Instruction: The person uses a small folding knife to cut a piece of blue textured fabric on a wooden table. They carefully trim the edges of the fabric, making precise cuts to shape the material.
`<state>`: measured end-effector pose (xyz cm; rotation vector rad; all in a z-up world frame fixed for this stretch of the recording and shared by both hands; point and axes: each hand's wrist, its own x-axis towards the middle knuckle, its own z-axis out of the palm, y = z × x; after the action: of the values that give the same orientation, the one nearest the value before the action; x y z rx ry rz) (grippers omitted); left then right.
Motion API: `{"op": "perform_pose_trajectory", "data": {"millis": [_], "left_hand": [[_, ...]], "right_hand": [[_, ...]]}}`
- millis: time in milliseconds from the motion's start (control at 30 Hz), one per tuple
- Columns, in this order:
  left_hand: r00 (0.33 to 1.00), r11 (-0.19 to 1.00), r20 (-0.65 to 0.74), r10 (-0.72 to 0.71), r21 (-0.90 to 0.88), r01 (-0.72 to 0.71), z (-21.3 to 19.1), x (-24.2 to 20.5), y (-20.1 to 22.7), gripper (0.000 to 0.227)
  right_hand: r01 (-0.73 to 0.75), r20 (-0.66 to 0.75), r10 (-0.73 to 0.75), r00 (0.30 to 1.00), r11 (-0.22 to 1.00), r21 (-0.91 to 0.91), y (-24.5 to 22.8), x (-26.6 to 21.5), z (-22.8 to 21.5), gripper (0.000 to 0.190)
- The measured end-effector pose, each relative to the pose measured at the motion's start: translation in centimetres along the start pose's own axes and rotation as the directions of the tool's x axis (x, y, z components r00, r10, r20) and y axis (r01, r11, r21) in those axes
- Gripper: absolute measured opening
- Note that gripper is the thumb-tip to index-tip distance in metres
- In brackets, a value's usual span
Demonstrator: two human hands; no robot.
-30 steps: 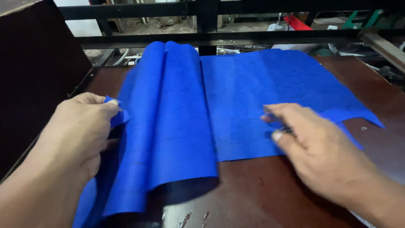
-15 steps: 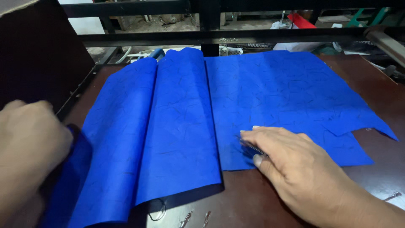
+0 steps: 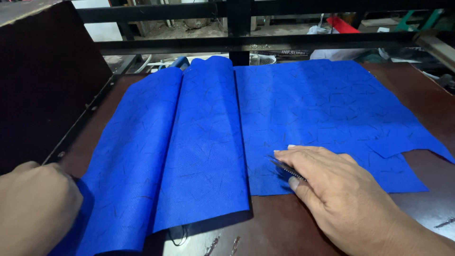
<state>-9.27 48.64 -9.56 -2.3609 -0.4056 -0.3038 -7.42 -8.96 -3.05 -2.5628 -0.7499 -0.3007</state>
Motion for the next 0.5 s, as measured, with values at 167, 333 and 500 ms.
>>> {"op": "perform_pose_trajectory", "data": {"millis": [167, 333, 500], "left_hand": [[0.981, 0.962, 0.187, -0.05, -0.253, 0.097, -23.5, -2.0, 9.5, 0.032], [0.925, 0.776, 0.379, 0.032, -0.593, 0.216, -31.1, -1.7, 13.2, 0.06], [0.852, 0.834, 0.52, 0.061, -0.496, 0.243, -29.7, -1.3, 13.0, 0.05]], "right_hand": [[-0.376, 0.124, 0.364, 0.923, 0.922, 0.092, -2.1, 1.0, -2.5, 0.037], [-0.647, 0.009, 0.649, 0.761, 0.756, 0.096, -1.0, 1.0, -4.6, 0.043], [-0.659, -0.098, 0.652, 0.752, 0.745, -0.104, 3.3, -0.3, -5.6, 0.039]]}}
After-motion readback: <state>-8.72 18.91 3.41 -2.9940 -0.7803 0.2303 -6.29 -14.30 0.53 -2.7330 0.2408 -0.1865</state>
